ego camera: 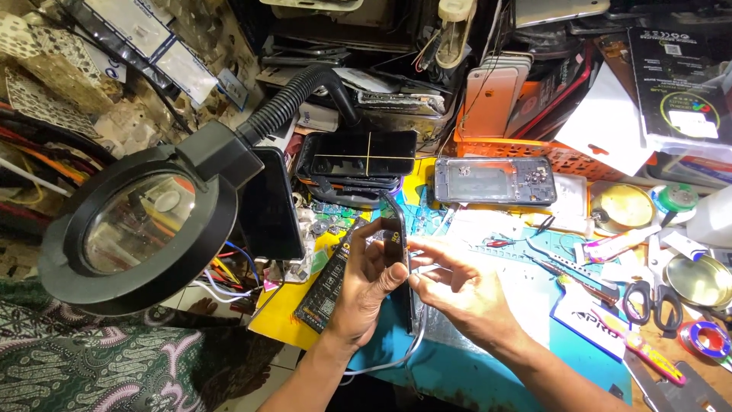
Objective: Disassembling and inspecting a smartphone's internal components on a repair bench.
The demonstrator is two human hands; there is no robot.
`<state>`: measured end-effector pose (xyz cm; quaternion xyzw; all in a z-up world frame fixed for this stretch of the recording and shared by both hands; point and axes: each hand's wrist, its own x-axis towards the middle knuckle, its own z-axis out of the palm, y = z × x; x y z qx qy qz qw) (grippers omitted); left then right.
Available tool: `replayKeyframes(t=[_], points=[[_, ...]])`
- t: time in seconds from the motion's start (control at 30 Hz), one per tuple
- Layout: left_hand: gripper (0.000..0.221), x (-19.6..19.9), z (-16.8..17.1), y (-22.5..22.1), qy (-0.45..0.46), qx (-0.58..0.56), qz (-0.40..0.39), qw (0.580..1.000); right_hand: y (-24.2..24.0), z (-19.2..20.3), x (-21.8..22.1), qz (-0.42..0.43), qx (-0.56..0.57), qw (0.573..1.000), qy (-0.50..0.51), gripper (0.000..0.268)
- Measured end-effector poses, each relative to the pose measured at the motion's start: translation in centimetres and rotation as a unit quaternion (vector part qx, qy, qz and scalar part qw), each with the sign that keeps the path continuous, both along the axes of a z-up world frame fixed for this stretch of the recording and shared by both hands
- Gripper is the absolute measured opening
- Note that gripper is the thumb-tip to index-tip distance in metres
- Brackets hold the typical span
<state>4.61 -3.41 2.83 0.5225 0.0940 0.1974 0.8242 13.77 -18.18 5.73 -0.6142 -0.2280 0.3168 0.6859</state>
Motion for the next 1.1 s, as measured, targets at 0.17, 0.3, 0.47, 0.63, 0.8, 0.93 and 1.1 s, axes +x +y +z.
replayKeyframes(t=[0.17, 0.3, 0.47, 0.63, 0.8, 0.93, 1.1], points=[[0.081, -0.1, 0.5, -0.1, 0.005, 0.033, 0.013, 0.999, 0.1, -0.1, 0.0, -0.005, 0.021, 0.999, -0.026, 0.054], [0.083, -0.2, 1.4, -0.2, 0.017, 0.052, 0.023, 0.998, 0.2, -0.2, -0.1, -0.013, 0.009, 1.000, -0.003, 0.055], [0.081, -0.2, 1.7, -0.2, 0.018, 0.055, 0.028, 0.998, 0.1, -1.2, 0.2, -0.004, 0.040, 0.999, 0.006, 0.057], [0.081, -0.3, 2.3, -0.2, 0.007, 0.043, 0.032, 0.999, 0.2, -1.3, 0.3, -0.006, 0.035, 0.998, 0.044, 0.059], [0.082, -0.7, 3.8, -0.3, 0.048, 0.095, 0.032, 0.994, 0.3, -2.4, 0.4, -0.018, 0.051, 0.997, 0.057, 0.058], [0.085, -1.0, 4.8, -0.4, 0.083, 0.148, 0.048, 0.984, 0.2, -3.9, 0.8, -0.055, 0.040, 0.991, 0.112, 0.062], [0.083, -1.3, 6.2, -0.6, 0.098, 0.191, 0.053, 0.975, 0.2, -4.9, 1.2, -0.118, -0.024, 0.975, 0.187, 0.069]])
